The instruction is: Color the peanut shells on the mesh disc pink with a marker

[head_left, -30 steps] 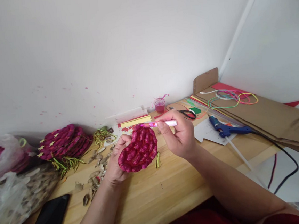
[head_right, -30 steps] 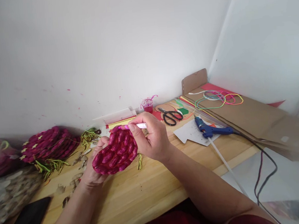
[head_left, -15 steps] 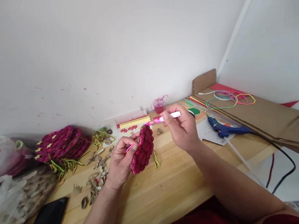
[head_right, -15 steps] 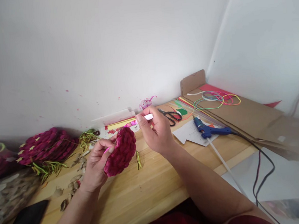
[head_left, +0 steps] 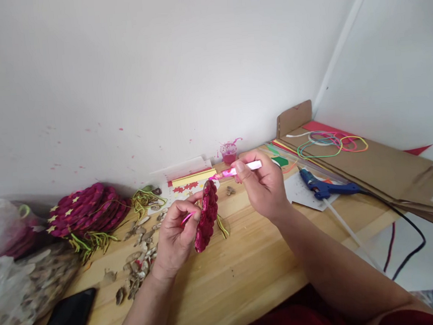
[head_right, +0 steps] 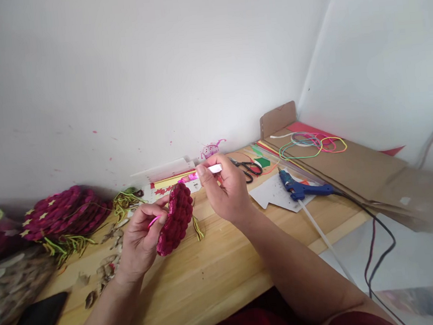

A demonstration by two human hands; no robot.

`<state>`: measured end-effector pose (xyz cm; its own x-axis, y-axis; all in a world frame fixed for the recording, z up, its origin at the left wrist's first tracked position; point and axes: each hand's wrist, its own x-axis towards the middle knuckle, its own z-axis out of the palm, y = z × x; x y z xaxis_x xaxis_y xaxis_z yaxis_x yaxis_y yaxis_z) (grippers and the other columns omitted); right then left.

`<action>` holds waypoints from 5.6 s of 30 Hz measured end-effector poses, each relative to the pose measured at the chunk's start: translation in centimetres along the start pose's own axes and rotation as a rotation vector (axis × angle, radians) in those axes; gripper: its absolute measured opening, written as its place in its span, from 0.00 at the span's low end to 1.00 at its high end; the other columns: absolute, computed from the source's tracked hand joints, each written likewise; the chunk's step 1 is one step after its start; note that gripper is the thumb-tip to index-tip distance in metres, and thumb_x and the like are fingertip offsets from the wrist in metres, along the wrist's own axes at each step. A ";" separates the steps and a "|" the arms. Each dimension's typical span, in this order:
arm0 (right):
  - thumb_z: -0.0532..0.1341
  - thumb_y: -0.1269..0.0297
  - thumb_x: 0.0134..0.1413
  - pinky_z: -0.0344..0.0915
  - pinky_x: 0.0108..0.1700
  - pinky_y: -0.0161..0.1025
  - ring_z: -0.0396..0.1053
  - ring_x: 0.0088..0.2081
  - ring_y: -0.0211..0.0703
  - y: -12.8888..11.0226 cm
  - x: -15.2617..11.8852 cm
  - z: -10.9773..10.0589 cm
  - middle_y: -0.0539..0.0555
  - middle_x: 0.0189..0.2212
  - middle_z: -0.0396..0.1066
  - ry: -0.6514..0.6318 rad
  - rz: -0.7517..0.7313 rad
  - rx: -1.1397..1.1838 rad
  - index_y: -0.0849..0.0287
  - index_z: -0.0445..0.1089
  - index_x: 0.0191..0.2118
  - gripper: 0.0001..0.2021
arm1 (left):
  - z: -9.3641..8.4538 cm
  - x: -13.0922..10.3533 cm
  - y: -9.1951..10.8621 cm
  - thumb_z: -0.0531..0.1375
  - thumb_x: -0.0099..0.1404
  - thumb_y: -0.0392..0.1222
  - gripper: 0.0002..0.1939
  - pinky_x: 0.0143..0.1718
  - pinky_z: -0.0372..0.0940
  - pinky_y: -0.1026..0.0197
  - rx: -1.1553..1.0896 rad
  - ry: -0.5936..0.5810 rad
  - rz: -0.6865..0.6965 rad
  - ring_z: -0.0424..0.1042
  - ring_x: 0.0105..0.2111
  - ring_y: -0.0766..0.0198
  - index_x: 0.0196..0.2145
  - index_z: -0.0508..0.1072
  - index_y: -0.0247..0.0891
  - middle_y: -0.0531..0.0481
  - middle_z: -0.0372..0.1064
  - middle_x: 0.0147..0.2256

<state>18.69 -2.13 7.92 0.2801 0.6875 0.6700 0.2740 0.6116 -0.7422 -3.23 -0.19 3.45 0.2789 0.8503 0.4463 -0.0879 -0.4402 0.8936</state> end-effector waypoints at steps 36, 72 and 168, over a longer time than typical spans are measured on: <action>0.62 0.56 0.69 0.62 0.28 0.34 0.66 0.24 0.34 -0.5 -0.1 0.4 0.46 0.23 0.71 0.016 -0.046 -0.043 0.55 0.67 0.37 0.11 | 0.1 -0.5 -0.8 0.61 0.74 0.39 0.02 0.57 0.68 0.50 0.145 -0.056 0.124 0.72 0.62 0.52 0.39 0.73 0.42 0.41 0.80 0.49; 0.62 0.48 0.68 0.60 0.27 0.33 0.64 0.22 0.33 0.2 0.5 0.7 0.43 0.20 0.68 -0.065 0.092 0.070 0.54 0.63 0.33 0.17 | 0.5 -0.6 -1.0 0.62 0.72 0.39 0.03 0.53 0.71 0.51 0.282 -0.095 0.114 0.71 0.64 0.48 0.37 0.72 0.42 0.38 0.80 0.49; 0.66 0.44 0.63 0.54 0.27 0.37 0.59 0.27 0.38 0.3 0.9 -0.4 0.47 0.24 0.63 -0.140 0.156 0.051 0.52 0.68 0.35 0.17 | 1.0 -0.7 -0.9 0.60 0.73 0.42 0.03 0.48 0.75 0.53 0.351 -0.017 0.150 0.79 0.54 0.51 0.39 0.71 0.44 0.38 0.79 0.54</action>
<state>19.40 -1.47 8.26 0.1835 0.8208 0.5410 0.1898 0.5104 -0.8387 -2.41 -0.72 2.30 0.3035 0.7656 0.5672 0.2030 -0.6336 0.7466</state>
